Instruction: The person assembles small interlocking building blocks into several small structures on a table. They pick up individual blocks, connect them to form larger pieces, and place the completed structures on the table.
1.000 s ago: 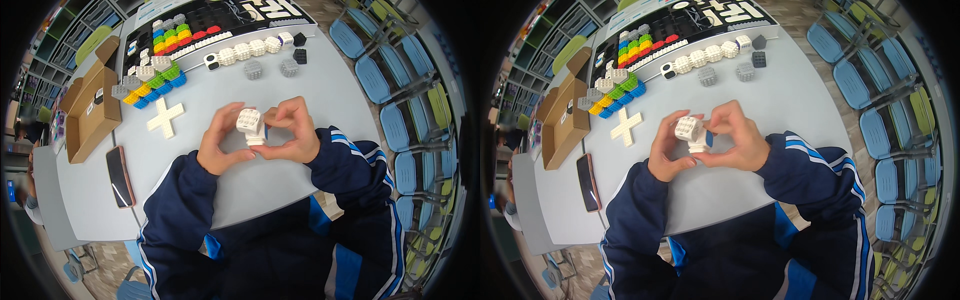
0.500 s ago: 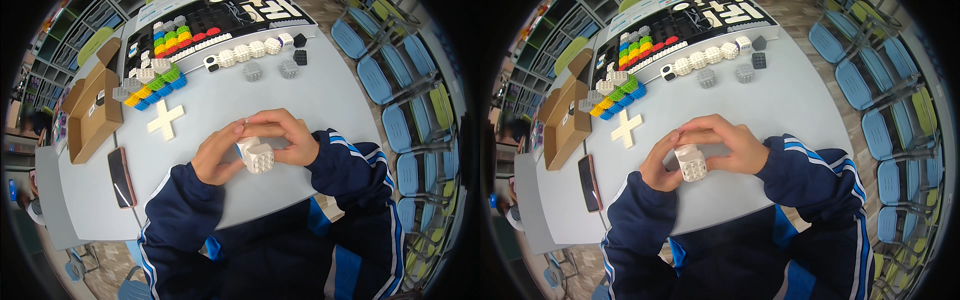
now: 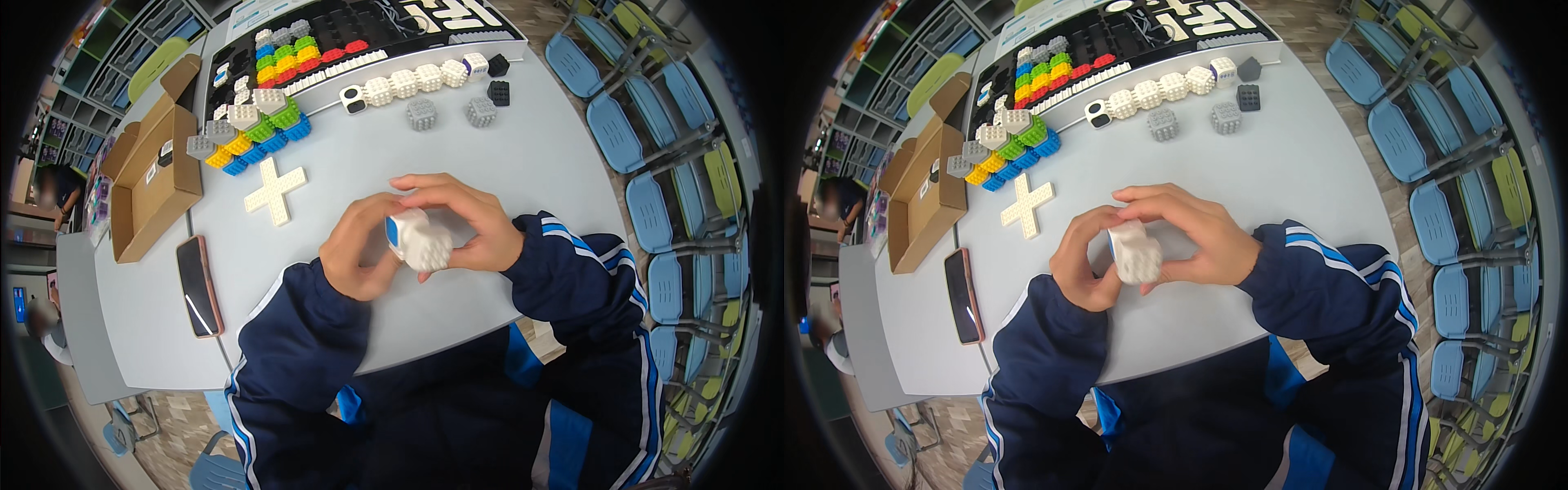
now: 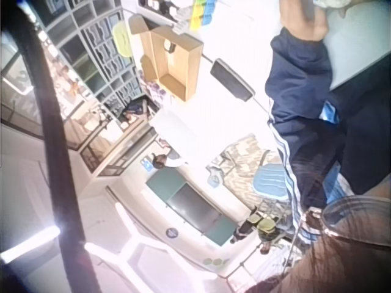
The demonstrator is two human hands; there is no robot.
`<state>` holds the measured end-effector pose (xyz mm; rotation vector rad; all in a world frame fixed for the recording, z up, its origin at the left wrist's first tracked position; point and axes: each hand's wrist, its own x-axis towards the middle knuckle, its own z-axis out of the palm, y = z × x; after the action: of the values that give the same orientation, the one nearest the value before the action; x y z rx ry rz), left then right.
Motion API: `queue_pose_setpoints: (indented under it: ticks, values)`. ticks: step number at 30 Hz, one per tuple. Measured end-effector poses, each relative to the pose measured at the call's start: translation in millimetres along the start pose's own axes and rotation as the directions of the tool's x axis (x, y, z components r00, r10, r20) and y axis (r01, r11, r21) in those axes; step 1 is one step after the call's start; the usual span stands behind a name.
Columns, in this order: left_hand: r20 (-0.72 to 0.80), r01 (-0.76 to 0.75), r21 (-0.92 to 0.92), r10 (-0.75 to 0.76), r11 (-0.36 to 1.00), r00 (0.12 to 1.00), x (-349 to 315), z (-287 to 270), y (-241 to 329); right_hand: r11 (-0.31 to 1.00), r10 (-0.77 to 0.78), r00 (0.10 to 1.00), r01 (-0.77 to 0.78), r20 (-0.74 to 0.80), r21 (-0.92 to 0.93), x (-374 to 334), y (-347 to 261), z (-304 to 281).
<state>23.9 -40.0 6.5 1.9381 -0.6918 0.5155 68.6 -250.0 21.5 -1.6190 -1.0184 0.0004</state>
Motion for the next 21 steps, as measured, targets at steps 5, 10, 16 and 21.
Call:
queue_pose_setpoints:
  ticks: [5, 10, 16, 21]
  values:
    - [0.004, 0.245, -0.221, -0.25, 0.944, 0.968, -5.4, 9.5, -3.6, 0.992, 0.123, 0.992, -0.123, 0.001, -0.015, -4.8, 8.7, 6.2]
    - [-0.009, 0.326, -0.251, -0.339, 0.911, 0.941, -7.8, 11.2, 1.7, 0.984, -0.032, 0.999, 0.026, -0.028, -0.176, -2.7, 13.3, 8.2]
    - [0.024, 0.481, -0.349, -0.506, 0.804, 0.862, -5.7, 16.6, -4.9, 0.985, 0.15, 0.986, -0.156, -0.079, -0.078, -5.8, 17.2, 9.5]
    - [0.057, 0.524, -0.404, -0.552, 0.75, 0.832, 1.6, 18.4, -9.5, 0.953, 0.303, 0.949, -0.299, -0.087, 0.053, -3.6, 32.5, 5.9]
